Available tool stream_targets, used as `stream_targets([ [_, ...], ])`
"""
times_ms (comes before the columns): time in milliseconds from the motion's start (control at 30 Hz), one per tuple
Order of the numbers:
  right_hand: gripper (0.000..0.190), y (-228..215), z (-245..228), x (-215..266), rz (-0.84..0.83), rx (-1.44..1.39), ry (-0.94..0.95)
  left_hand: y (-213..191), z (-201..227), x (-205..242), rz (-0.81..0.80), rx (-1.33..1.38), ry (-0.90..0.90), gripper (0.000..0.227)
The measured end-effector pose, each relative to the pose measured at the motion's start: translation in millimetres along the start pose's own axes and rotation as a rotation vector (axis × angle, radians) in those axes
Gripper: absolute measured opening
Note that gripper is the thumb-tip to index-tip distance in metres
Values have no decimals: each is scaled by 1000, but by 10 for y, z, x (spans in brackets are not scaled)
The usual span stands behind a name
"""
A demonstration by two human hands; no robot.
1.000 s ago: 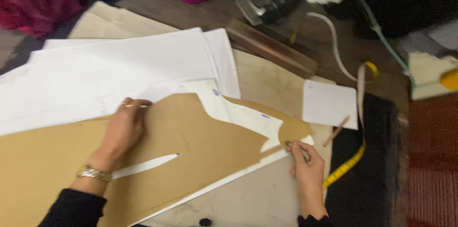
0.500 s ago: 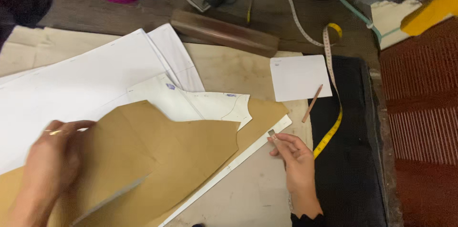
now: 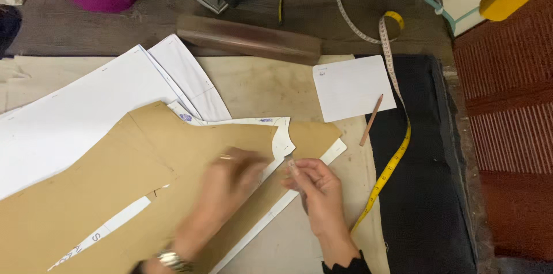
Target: The person measures curved edges of brown and white paper pattern pieces using a flexible measuring tape and a pencil. They mark measurements on the patterns and a notepad, then reposition the patterns on the work surface to continue measuring different sections.
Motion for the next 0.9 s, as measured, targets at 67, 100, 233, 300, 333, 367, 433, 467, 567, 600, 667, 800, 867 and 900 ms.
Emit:
stream_targets([
  [67, 11, 84, 86, -79, -64, -78, -81, 408, 18, -64, -67, 373, -270, 18],
  [100, 11, 95, 84, -87, -63, -78, -78, 481, 26, -90, -69, 372, -272, 18],
  [233, 7, 74, -136, -207, -43, 170, -133, 590, -35, -200, -44, 502, -332, 14],
  [300, 10, 82, -329, -358, -73, 365, -181, 578, -44, -305, -63, 427, -286, 18],
  [333, 17, 123, -470, -454, -120, 402, -259, 567, 12, -388, -71, 270, -181, 17],
  [367, 24, 162, -594, -524, -166, 436, -334, 574, 67, -441, -84, 111, -77, 19],
  [433, 21, 180, -772, -698, -199, 498, -363, 528, 47, -649, -109, 41, -93, 16],
  [467, 18, 211, -880, -778, -230, 559, -400, 512, 42, -757, -131, -28, -103, 12],
  [567, 21, 124, -795, -752, -142, 495, -349, 451, 17, -1008, -128, 10, -138, 10],
  [600, 21, 111, -731, -758, -142, 493, -347, 470, -4, -1059, -129, 8, -139, 10],
  [667, 19, 51, -567, -794, -121, 501, -299, 565, -81, -1155, -179, -2, -176, 8],
  [800, 14, 104, -787, -1028, -185, 621, -481, 670, -103, -1282, -224, -83, -172, 10],
  [867, 12, 337, -882, -1162, -366, 865, -650, 791, -41, -1341, -296, -287, -90, 13],
  [900, 12, 393, -963, -1190, -367, 864, -648, 822, -51, -1347, -298, -288, -92, 13],
])
Point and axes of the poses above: each hand's wrist, its own x-axis away from the middle knuckle, its own y-axis out of the palm, z = x × y, the point moved 10 cm from there along -x, towards the middle knuckle, and after that the axes turned 4 degrees about -y, right-handed, at the moved point
